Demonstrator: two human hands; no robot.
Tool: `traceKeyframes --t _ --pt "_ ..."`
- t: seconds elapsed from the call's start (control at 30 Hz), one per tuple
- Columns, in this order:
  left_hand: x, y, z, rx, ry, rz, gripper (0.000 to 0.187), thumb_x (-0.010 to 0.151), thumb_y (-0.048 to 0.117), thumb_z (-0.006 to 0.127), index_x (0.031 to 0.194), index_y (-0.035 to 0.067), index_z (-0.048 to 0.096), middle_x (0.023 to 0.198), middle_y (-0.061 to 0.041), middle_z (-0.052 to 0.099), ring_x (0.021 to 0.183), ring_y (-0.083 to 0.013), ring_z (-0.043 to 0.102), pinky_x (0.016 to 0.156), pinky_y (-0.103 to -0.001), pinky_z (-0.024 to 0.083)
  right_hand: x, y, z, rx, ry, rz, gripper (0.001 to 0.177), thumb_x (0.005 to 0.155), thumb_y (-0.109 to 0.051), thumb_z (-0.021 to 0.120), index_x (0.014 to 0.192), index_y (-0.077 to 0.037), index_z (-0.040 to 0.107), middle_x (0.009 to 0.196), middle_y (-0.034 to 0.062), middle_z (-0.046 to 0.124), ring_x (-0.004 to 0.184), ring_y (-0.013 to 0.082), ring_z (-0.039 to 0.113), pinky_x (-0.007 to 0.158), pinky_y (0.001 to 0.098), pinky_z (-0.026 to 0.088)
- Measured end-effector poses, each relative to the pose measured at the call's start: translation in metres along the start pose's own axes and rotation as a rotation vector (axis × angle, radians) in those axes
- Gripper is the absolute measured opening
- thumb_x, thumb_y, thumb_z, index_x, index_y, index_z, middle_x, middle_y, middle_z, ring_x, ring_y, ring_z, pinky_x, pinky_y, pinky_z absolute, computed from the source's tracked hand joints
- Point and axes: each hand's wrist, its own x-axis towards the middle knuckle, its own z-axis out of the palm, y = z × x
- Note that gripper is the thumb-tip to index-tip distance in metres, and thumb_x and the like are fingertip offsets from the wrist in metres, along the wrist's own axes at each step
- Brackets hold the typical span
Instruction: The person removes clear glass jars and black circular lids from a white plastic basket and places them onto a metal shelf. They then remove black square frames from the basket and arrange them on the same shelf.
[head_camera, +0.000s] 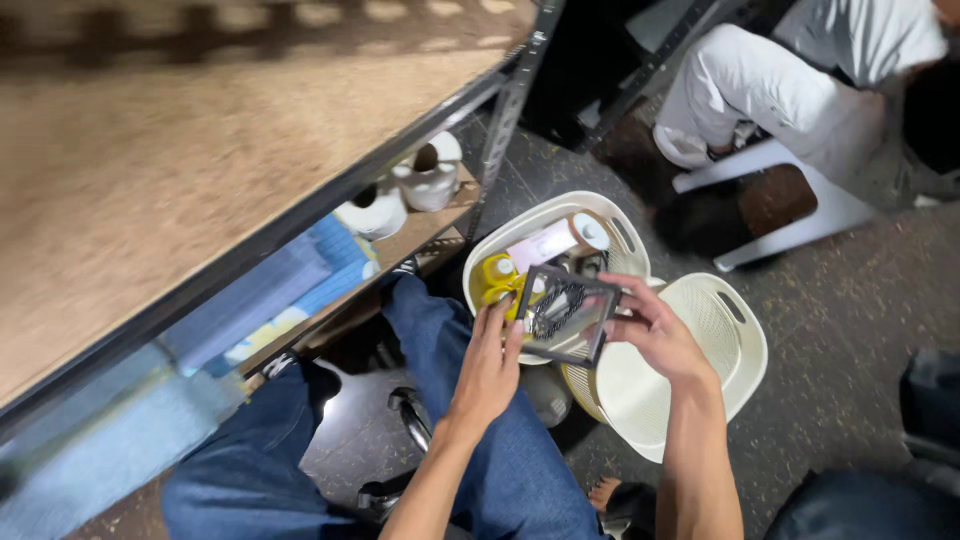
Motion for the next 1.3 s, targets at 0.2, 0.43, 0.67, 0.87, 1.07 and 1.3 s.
traceKeyframes --t 0.2,0.43,0.67,0.87,1.07,1.3 --pt "-0.066 0.039 -0.091 -0.132 0.173 -0.116 0.038 0.106 0.018 0.047 0.140 0.001 0.052 0.121 -0.031 0.068 0.119 -0.0468 0.065 0.097 -0.055 0.055 -0.032 -0.038 0.100 -0.056 -0.134 -0.117 0.083 0.078 0.007 0.078 0.152 -0.014 0.050 0.123 0.0176 0.072 0.113 0.0234 0.067 0.105 0.0406 0.054" --pt "-0.140 0.030 -0.153 -0.072 0.466 0.029 0.053 0.104 0.040 0.042 0.140 0.001 0.049 0.132 -0.011 0.064 0.120 -0.0210 0.063 0.104 -0.033 0.046 -0.058 -0.021 0.187 -0.329 -0.333 -0.402 0.035 0.092 -0.013 0.070 0.124 -0.004 0.064 0.120 0.0084 0.078 0.113 0.0177 0.074 0.103 0.0306 0.057" --pt "-0.183 0.073 -0.200 0.004 0.686 0.401 0.034 0.108 0.022 0.040 0.132 0.005 0.057 0.134 -0.014 0.065 0.130 -0.0281 0.062 0.102 -0.034 0.053 -0.088 -0.046 0.248 -0.427 -0.192 -0.675 0.028 0.091 -0.010 0.069 0.118 -0.005 0.066 0.111 0.0051 0.079 0.105 0.0171 0.076 0.093 0.0266 0.058" --pt "-0.213 0.077 -0.219 -0.030 0.747 0.448 0.042 0.098 -0.012 0.036 0.132 0.003 0.055 0.140 -0.020 0.061 0.138 -0.0345 0.057 0.119 -0.043 0.046 -0.109 -0.070 0.277 -0.347 -0.412 -0.983 0.034 0.090 0.010 0.060 0.120 -0.006 0.060 0.121 0.0143 0.073 0.119 0.0278 0.072 0.104 0.0353 0.060" --pt "-0.224 0.079 -0.232 -0.012 0.782 0.373 0.030 0.107 0.013 0.036 0.131 0.006 0.054 0.139 -0.015 0.065 0.135 -0.0308 0.061 0.113 -0.038 0.047 -0.117 -0.079 0.291 -0.360 -0.535 -0.985 0.039 0.093 -0.002 0.067 0.131 -0.006 0.058 0.127 0.0145 0.071 0.117 0.0248 0.072 0.097 0.0307 0.065" --pt "-0.207 0.121 -0.267 0.043 0.861 0.440 0.066 0.085 -0.023 0.033 0.144 0.003 0.048 0.142 -0.013 0.061 0.139 -0.0266 0.057 0.112 -0.031 0.047 -0.114 -0.127 0.320 -0.396 -0.464 -1.124 0.039 0.089 0.015 0.061 0.121 -0.006 0.069 0.127 0.0113 0.073 0.120 0.0223 0.071 0.098 0.0253 0.058"
